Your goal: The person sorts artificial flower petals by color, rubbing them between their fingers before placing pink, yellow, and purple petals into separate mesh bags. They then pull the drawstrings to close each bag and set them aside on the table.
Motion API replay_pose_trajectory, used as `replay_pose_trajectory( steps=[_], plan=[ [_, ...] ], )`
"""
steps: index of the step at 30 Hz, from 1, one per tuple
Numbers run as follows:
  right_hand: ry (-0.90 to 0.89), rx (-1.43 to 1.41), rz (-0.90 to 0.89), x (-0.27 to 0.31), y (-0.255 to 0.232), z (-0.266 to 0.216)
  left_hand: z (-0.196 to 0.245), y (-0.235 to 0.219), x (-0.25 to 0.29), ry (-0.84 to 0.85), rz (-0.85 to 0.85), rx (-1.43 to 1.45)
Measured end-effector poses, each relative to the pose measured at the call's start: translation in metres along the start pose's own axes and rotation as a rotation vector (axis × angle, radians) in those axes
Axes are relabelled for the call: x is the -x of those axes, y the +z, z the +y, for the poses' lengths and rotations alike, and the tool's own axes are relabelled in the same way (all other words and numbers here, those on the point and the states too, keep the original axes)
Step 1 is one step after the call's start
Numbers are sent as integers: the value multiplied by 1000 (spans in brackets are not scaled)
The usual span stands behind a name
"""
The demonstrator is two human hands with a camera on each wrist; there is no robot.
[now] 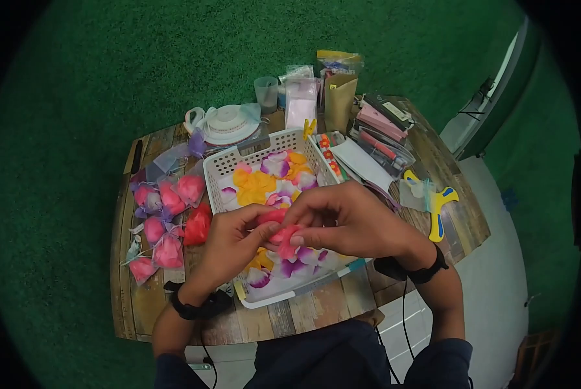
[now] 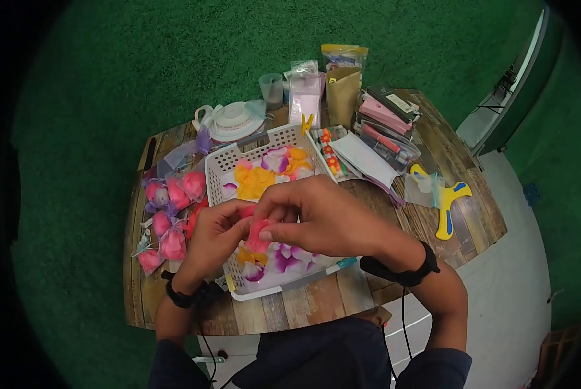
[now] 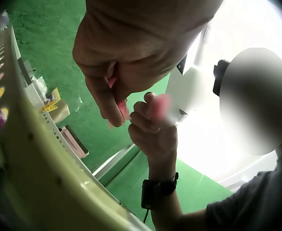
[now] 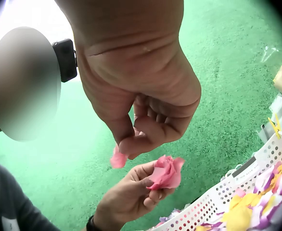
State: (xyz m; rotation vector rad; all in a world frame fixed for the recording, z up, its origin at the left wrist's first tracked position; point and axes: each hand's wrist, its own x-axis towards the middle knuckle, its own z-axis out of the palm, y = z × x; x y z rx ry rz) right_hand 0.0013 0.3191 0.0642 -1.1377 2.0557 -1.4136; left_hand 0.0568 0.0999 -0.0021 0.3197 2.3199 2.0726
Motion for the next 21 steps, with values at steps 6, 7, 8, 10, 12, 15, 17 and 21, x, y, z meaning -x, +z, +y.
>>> replay_pose_trajectory(
  steps=[6, 7, 8, 10, 12, 15, 17, 21],
  plan=[
    [-26, 169, 39, 6, 0, -3, 16, 15, 16, -5, -46, 81],
    [-26, 158, 39, 8, -2, -4, 17, 16, 17, -19, -72, 153],
    [-24, 149, 38, 9, -4, -5, 19, 17, 18, -32, -98, 228],
    [-32, 109, 8, 8, -11, -2, 25, 21, 17, -22, -74, 225],
    [-39, 58, -35, 6, -15, 3, 30, 23, 20, -24, -36, 222],
    [57, -286, -112, 3, -22, 9, 38, 25, 24, -84, -46, 156],
    [45, -341, -109, 3, -25, 13, 41, 27, 25, -109, -18, 186],
    [30, -321, -175, 7, -36, 6, 40, 31, 22, -130, 11, 172]
  ],
)
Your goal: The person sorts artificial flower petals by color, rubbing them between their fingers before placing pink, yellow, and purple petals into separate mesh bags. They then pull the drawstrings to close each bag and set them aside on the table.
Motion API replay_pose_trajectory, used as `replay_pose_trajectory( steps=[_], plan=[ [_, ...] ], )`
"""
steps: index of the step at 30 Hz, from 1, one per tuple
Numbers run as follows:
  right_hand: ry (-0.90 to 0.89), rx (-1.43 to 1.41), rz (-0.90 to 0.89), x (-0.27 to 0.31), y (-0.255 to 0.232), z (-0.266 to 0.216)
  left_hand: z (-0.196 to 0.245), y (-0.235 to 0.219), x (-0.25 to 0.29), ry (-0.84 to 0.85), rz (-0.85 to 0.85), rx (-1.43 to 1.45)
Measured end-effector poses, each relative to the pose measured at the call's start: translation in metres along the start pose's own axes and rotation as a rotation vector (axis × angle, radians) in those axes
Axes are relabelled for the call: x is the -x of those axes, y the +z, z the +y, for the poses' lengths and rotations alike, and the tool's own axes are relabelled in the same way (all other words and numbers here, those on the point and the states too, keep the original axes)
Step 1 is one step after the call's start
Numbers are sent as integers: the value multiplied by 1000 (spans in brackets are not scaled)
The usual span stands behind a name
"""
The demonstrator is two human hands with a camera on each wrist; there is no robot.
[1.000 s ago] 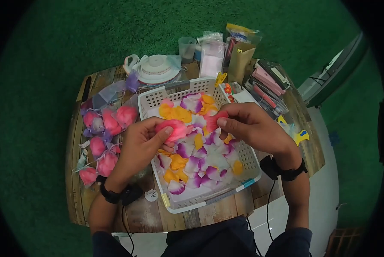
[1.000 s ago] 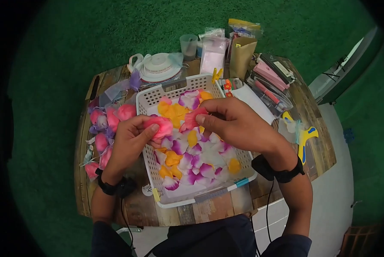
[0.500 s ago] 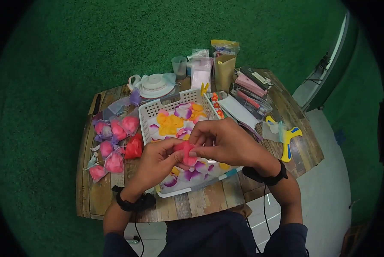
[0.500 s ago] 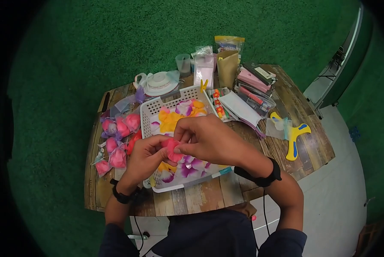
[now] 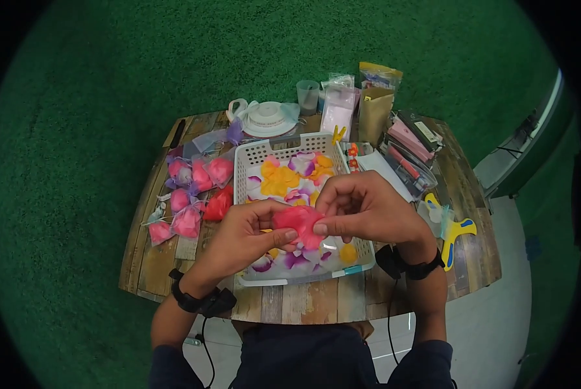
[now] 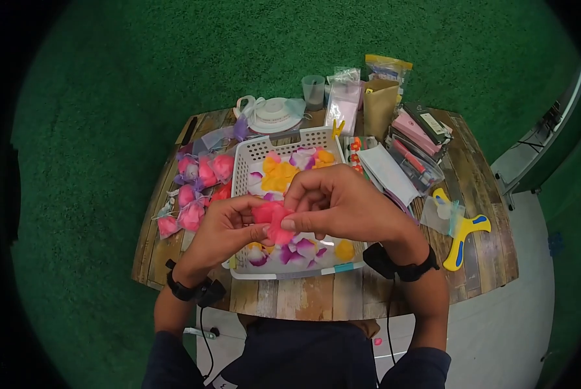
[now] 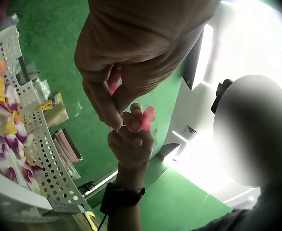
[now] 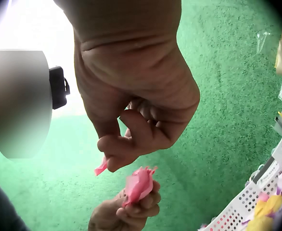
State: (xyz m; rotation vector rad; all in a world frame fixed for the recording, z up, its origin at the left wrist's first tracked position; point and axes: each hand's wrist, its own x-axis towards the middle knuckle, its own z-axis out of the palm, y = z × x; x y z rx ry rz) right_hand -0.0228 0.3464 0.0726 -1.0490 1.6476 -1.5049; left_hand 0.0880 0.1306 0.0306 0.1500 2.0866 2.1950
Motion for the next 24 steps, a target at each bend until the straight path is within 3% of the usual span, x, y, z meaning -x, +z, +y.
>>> replay_pose_trajectory(
  steps=[2, 4, 7, 16, 24],
  plan=[
    [15, 36, -59, 1, -3, 2, 0, 3, -4, 47, 14, -35],
    [-35, 366, -72, 1, -3, 8, 0, 3, -9, 32, 13, -67],
    [-95, 576, 29, 0, -4, 8, -1, 4, -19, 14, -5, -121],
    [102, 224, 218, -14, -25, 31, -1, 2, -44, -47, -42, -136],
    [49, 192, 230, -25, -17, 38, -7, -7, -47, 39, -44, -41]
  ],
)
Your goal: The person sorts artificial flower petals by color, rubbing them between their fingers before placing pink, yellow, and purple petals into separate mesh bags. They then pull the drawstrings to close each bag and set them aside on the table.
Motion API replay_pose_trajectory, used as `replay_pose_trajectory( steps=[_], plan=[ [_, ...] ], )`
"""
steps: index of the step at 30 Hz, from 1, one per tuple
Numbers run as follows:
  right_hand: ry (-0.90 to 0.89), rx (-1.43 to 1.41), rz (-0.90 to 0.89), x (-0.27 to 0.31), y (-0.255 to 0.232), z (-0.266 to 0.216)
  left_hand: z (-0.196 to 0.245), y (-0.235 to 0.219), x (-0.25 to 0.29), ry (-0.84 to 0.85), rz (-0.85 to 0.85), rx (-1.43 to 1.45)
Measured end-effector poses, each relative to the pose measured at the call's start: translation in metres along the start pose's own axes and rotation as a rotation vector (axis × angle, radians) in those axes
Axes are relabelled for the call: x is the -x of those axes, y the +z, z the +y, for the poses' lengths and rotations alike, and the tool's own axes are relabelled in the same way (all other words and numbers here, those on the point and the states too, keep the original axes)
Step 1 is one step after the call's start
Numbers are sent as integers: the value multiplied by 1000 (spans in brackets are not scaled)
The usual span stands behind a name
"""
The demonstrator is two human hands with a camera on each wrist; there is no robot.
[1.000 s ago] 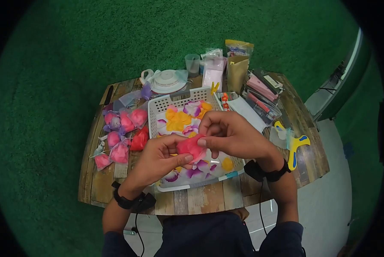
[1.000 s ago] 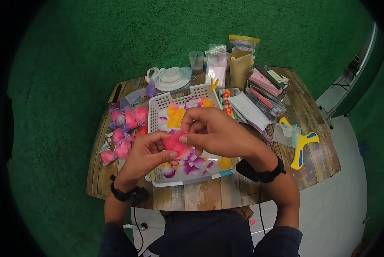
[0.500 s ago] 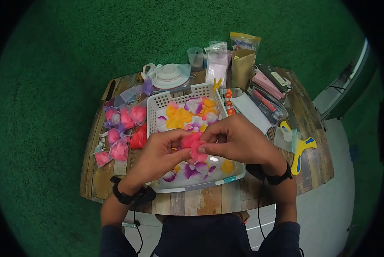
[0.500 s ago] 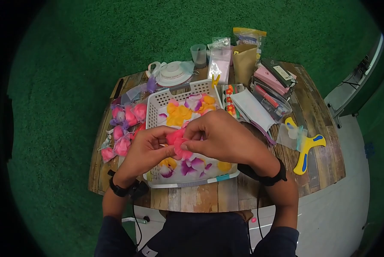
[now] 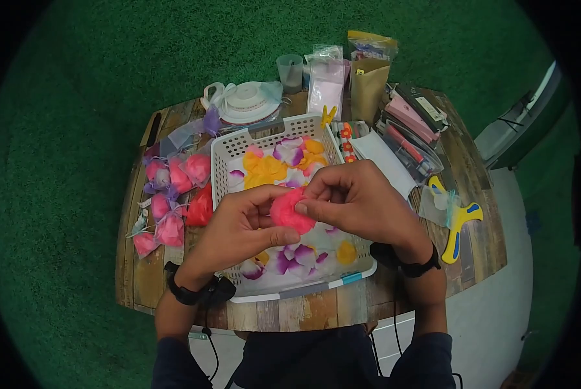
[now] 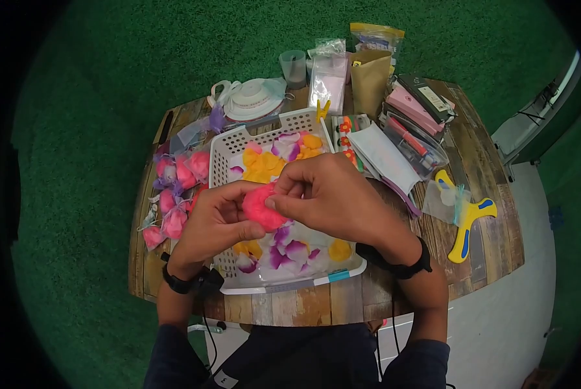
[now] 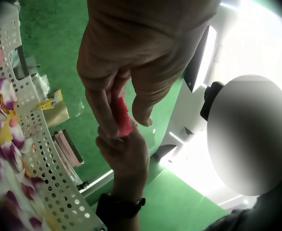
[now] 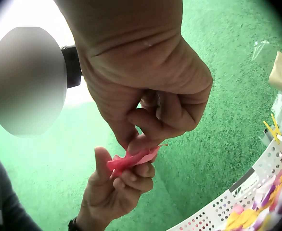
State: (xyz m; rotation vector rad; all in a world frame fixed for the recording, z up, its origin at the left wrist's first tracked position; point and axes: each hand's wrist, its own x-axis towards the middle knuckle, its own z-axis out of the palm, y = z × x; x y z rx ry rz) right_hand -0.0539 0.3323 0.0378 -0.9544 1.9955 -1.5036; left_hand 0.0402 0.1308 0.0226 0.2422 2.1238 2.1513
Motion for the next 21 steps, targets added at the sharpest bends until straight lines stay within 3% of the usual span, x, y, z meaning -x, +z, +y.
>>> replay_pose_trajectory(
  steps=[2, 5, 11, 13, 17, 21],
  plan=[
    [-1, 19, 11, -3, 1, -1, -6, -9, -3, 66, -30, -7],
    [-5, 76, 12, -10, 0, 1, -5, -13, -5, 0, -13, -2],
    [66, -105, 16, -18, -11, 4, -3, -21, -14, -21, 45, 112],
    [-65, -158, 46, -18, -18, 6, -1, -24, -16, -11, 71, 56],
    [-39, -224, 8, -12, -26, 0, 8, -25, -19, -36, 102, -27],
    [-146, -273, -37, -15, -22, -2, 13, -19, -22, -40, 158, -89]
  ],
)
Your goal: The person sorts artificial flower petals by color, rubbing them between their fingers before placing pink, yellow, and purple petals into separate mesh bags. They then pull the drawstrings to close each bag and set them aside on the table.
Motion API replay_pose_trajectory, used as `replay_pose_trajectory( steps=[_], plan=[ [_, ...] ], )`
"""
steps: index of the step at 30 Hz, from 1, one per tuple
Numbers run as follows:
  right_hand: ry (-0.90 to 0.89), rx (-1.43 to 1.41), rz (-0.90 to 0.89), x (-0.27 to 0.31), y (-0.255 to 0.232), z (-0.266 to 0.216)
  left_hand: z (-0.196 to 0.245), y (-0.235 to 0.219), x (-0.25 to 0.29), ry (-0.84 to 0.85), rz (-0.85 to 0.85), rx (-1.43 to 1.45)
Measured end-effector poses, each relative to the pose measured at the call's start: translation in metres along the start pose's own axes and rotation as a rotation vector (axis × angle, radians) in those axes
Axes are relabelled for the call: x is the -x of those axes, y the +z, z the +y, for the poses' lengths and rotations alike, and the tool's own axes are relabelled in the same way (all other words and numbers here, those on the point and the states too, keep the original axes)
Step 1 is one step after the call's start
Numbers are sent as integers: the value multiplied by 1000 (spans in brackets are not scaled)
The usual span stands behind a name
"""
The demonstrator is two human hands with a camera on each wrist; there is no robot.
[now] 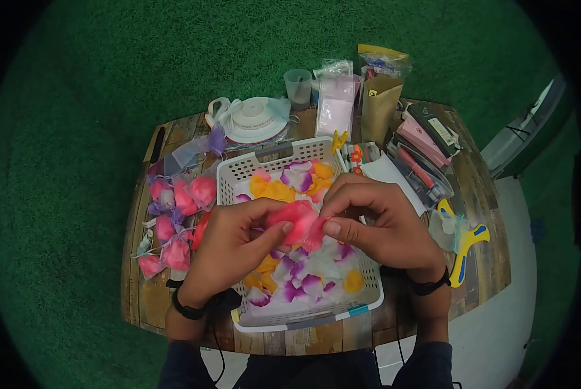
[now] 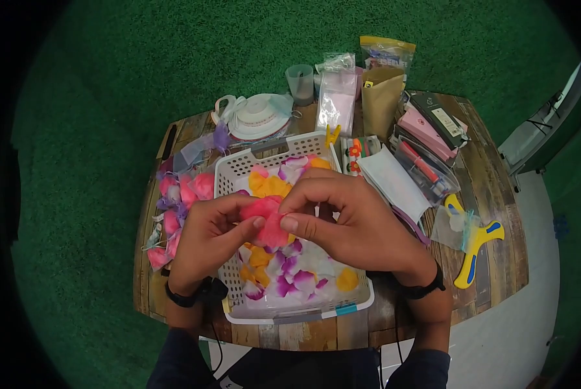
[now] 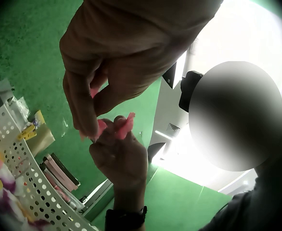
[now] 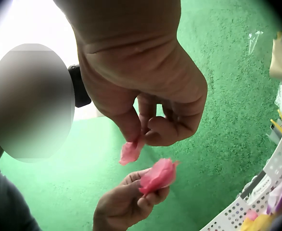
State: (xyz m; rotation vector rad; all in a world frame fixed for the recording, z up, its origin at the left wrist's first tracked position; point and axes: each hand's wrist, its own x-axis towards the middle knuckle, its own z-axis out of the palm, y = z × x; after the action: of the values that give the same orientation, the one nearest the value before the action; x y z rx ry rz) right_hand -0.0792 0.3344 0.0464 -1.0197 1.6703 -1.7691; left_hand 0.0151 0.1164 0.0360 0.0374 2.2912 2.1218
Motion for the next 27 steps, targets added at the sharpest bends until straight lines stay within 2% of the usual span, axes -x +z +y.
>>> replay_pose_trajectory(
  steps=[2, 3, 5, 6, 8, 9, 11, 14, 21, 24, 27],
  plan=[
    [-224, 295, 18, -3, 0, -2, 3, 0, 1, 85, 48, -332],
    [-225, 291, 21, -4, 2, -6, 6, 1, 2, 83, 46, -336],
    [-67, 385, 40, -6, 8, -12, 10, 4, 3, 115, 50, -400],
    [-67, 385, 42, -8, 9, -8, 10, 4, 3, 115, 47, -401],
    [-281, 611, 78, -14, 9, 3, 10, 5, 3, 116, 62, -341],
    [-284, 612, 78, -16, 7, 3, 10, 5, 2, 119, 64, -342],
    [-119, 533, -7, -20, 4, 3, 10, 3, 0, 99, 52, -266],
    [-119, 465, 56, -27, 5, 12, 5, 2, -1, 123, 68, -203],
    [-28, 306, 57, -32, 2, 15, 7, -6, -7, 91, 17, -149],
    [70, 201, 58, -31, 1, 10, 9, -8, -7, 75, -27, -168],
    [18, 235, 76, -31, 1, 11, 6, -6, -9, 65, -13, -68]
  ],
)
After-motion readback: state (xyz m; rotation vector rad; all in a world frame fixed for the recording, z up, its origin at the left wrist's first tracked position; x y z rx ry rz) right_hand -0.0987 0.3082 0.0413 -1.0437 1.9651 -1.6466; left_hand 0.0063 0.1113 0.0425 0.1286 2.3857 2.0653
